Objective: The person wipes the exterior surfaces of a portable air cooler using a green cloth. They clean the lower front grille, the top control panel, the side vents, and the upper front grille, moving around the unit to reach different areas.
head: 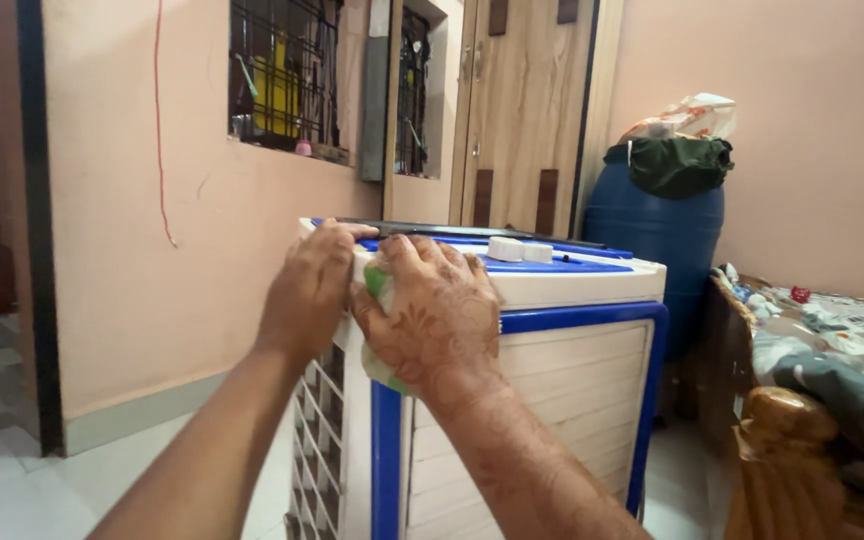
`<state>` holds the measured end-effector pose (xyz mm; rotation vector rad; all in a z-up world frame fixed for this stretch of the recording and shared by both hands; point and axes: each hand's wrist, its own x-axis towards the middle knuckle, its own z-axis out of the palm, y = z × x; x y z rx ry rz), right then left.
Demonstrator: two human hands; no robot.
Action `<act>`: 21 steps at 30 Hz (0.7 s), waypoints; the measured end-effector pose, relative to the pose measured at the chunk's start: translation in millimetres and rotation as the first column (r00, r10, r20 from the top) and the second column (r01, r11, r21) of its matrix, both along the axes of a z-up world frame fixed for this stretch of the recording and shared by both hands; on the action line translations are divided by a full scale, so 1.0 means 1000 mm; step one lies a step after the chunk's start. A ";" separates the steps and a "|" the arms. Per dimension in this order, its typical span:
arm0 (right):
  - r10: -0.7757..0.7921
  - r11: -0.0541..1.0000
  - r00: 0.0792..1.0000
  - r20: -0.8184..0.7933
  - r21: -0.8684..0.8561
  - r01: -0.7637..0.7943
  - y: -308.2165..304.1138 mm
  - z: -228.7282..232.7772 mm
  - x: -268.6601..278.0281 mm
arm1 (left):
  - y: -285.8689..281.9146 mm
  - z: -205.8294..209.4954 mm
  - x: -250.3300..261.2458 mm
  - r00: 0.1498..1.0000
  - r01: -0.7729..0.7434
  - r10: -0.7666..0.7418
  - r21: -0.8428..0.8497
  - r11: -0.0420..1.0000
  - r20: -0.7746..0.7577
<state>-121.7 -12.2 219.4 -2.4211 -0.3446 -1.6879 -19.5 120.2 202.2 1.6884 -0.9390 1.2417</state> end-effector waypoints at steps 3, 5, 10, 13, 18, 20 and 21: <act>0.050 0.997 0.996 0.072 0.050 -0.054 0.000 -0.010 -0.007 | -0.007 -0.004 -0.007 0.997 0.071 -0.071 -0.051 0.996 -0.003; 0.059 0.994 0.986 0.155 0.078 -0.072 0.004 -0.011 -0.009 | -0.012 -0.003 -0.013 0.997 0.077 -0.075 -0.075 0.994 0.022; 0.092 0.990 0.986 0.138 0.094 -0.106 0.002 -0.008 -0.016 | -0.014 -0.002 -0.025 1.000 -0.015 0.014 -0.072 0.997 -0.007; 0.098 0.989 0.986 0.135 0.101 -0.112 0.000 -0.008 -0.024 | -0.019 -0.002 -0.030 0.999 -0.036 0.034 -0.090 0.995 -0.016; 0.162 0.981 0.971 0.175 0.083 -0.178 -0.014 -0.012 -0.044 | -0.040 -0.006 -0.048 0.994 -0.112 0.106 -0.213 0.971 -0.036; 0.202 0.971 0.956 0.213 0.084 -0.224 -0.019 -0.015 -0.052 | -0.049 -0.007 -0.059 0.992 -0.129 0.128 -0.251 0.959 -0.022; 0.197 0.970 0.951 0.238 0.091 -0.224 -0.021 -0.016 -0.054 | -0.054 -0.009 -0.064 0.990 -0.133 0.138 -0.274 0.952 -0.002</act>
